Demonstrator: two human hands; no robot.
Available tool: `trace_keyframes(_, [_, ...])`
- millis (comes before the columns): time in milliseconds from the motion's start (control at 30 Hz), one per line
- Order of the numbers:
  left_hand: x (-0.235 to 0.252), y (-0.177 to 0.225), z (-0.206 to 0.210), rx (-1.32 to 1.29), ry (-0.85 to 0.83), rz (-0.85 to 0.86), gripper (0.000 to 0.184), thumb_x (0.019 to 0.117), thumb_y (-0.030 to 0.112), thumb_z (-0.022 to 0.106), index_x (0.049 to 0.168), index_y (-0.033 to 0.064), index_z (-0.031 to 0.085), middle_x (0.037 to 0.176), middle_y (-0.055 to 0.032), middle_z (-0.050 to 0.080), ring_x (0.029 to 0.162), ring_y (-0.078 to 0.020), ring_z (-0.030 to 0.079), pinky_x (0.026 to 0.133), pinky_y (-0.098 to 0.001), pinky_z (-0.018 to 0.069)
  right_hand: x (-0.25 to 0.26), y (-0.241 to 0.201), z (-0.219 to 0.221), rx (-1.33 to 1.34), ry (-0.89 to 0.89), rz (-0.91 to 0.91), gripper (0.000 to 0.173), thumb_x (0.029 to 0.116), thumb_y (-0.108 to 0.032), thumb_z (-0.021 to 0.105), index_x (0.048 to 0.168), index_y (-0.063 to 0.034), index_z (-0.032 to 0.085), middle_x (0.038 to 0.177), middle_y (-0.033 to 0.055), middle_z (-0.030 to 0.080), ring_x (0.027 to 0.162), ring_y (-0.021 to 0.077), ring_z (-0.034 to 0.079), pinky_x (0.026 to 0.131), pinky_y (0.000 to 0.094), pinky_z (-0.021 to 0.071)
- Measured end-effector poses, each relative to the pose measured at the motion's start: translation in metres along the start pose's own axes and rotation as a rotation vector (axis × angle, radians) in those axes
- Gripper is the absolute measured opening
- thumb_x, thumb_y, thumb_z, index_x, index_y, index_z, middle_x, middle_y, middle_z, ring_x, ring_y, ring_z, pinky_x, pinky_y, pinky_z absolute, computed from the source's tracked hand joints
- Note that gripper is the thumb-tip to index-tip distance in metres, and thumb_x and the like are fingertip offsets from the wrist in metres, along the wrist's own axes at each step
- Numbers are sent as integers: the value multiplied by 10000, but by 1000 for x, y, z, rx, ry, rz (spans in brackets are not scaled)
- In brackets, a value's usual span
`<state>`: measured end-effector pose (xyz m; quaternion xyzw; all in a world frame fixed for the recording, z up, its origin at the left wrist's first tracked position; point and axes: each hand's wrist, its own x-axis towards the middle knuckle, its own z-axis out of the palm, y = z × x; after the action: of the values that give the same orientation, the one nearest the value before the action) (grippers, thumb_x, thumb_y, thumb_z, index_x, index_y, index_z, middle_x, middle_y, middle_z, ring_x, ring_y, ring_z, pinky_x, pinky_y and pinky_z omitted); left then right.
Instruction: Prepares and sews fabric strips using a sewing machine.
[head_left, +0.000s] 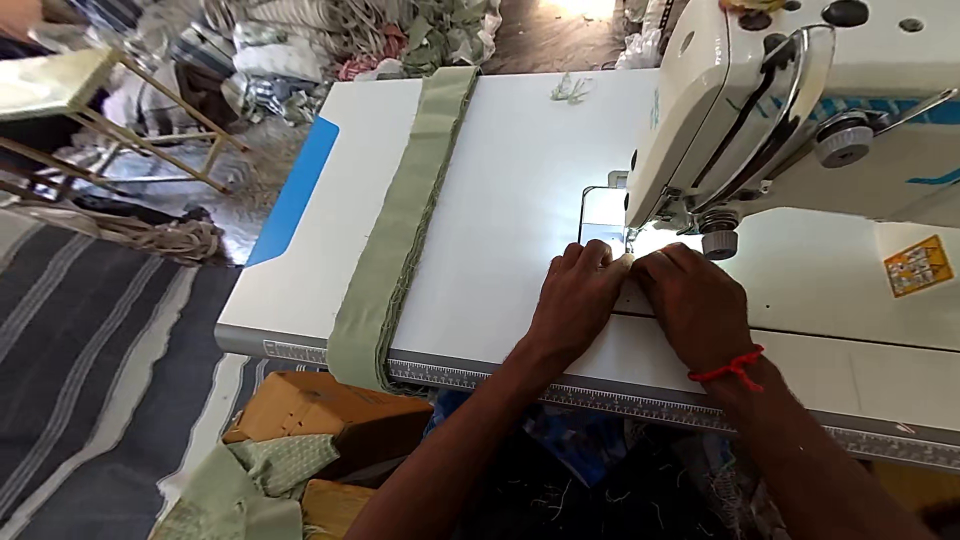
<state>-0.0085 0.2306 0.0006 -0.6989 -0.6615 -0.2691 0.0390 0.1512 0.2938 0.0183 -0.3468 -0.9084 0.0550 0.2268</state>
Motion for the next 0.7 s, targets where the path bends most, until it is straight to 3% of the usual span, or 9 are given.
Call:
trace_keyframes(167, [-1,1,-1,6,-6,-3,258,1026,217,584,1200,95,730,1105,-116,641,1003,-288,603,819,-399,503,3,-3,2,34,-36,109,225,1031,-9,522,1171,-10,698,1242,211,664,1097,407,670,875,550,556])
trace_keyframes(367, [-2,1,0,-7,-15,8,274,1020,214,586,1224,94,723,1107,-120,638,1007,-295,599,821,-408,499,14,3,-8,143,-127,209,282,1065,-156,547,1284,-27,669,1215,258,658,1032,449,672,848,615,534])
trace_keyframes(433, [-2,1,0,-12,-16,8,281,1025,222,580,1235,98,720,1112,-120,638,1011,-295,598,825,-411,501,20,19,-1,115,-153,163,354,1069,-223,539,1358,-50,647,1265,240,662,1137,433,651,948,591,516])
trace_keyframes(500, [-2,1,0,-19,-13,3,277,1020,226,585,1228,105,723,1114,-118,640,1003,-291,601,823,-409,502,21,39,5,79,-140,18,354,1075,-219,489,1345,-78,669,1319,195,665,1230,413,612,1028,563,477])
trace_keyframes(567, [-2,1,0,-25,-6,-6,270,1014,226,591,1210,100,728,1114,-116,644,1005,-289,604,830,-408,504,18,47,-1,53,-147,-91,350,1068,-197,470,1326,-116,691,1304,184,670,1184,411,630,979,558,500])
trace_keyframes(633, [-1,0,-1,-30,-4,-14,263,1009,227,601,1199,100,732,1113,-110,646,1008,-285,608,844,-405,512,9,40,-10,39,-164,-124,336,1046,-180,494,1299,-125,708,1245,195,662,1064,416,656,863,559,541])
trace_keyframes(700, [-1,1,-1,-38,-5,-20,255,1004,220,610,1191,102,736,1103,-110,645,990,-283,607,834,-405,508,1,27,-14,35,-183,-97,315,1040,-141,527,1300,-106,701,1247,192,645,1044,406,655,848,548,548])
